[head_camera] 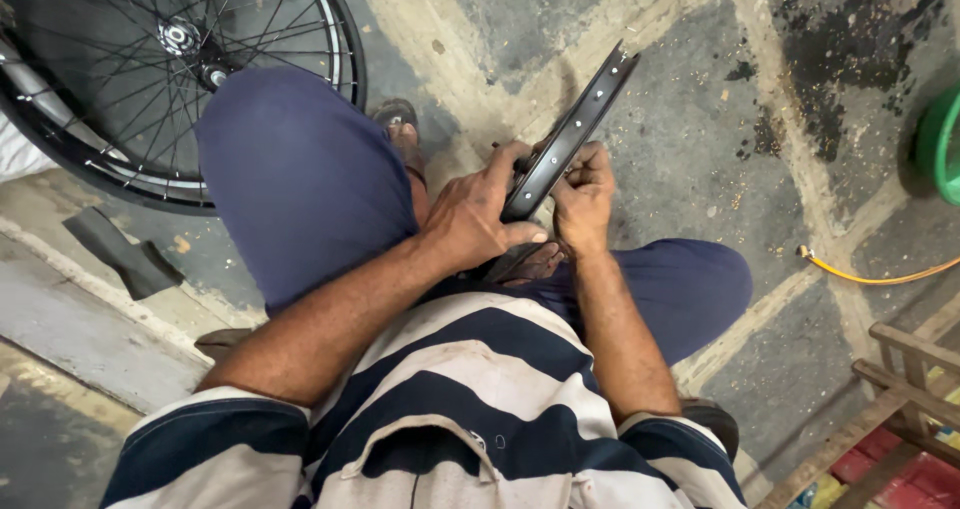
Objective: The person sits on the floor of a bicycle repair shop handling a spoked bicycle wheel. They hold the wheel on their lap, work at the hub and rim with their hands, and later hold the rim and manipulate its edge, with a removed tire lying nearby.
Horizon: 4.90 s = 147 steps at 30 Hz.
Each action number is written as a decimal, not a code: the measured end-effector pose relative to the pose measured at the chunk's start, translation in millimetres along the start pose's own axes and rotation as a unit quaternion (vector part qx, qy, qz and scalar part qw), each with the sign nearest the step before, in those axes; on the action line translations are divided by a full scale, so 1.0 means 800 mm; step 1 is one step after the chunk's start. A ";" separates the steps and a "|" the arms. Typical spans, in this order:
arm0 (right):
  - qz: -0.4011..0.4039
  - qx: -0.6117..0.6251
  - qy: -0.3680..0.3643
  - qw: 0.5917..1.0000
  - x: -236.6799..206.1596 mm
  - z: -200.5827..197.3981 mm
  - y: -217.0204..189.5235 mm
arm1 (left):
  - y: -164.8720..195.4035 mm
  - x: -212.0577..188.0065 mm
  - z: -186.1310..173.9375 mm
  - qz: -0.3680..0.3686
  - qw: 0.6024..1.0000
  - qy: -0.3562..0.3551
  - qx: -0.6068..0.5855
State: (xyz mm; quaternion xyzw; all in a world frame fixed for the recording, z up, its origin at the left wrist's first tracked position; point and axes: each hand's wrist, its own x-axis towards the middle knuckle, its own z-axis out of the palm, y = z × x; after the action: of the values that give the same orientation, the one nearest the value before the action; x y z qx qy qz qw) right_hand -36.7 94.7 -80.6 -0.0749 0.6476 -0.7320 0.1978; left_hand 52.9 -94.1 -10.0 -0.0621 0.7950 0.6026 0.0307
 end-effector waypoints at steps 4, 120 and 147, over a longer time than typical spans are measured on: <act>0.012 0.118 -0.074 0.990 -0.003 -0.021 0.000 | 0.000 -0.003 -0.002 -0.010 1.000 -0.008 0.005; 0.049 0.201 -0.052 0.977 0.015 -0.027 -0.011 | 0.005 0.006 0.003 -0.011 0.999 0.038 0.018; 0.100 0.091 -0.020 0.991 0.018 -0.047 0.019 | 0.019 0.045 0.012 0.077 0.990 0.108 0.052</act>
State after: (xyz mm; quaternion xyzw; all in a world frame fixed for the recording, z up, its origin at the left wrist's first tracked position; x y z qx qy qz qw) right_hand -60.5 122.1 -103.2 -0.0062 0.5785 -0.7629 0.2886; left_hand 14.9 -83.1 -2.8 -0.0637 0.8264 0.5508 -0.0980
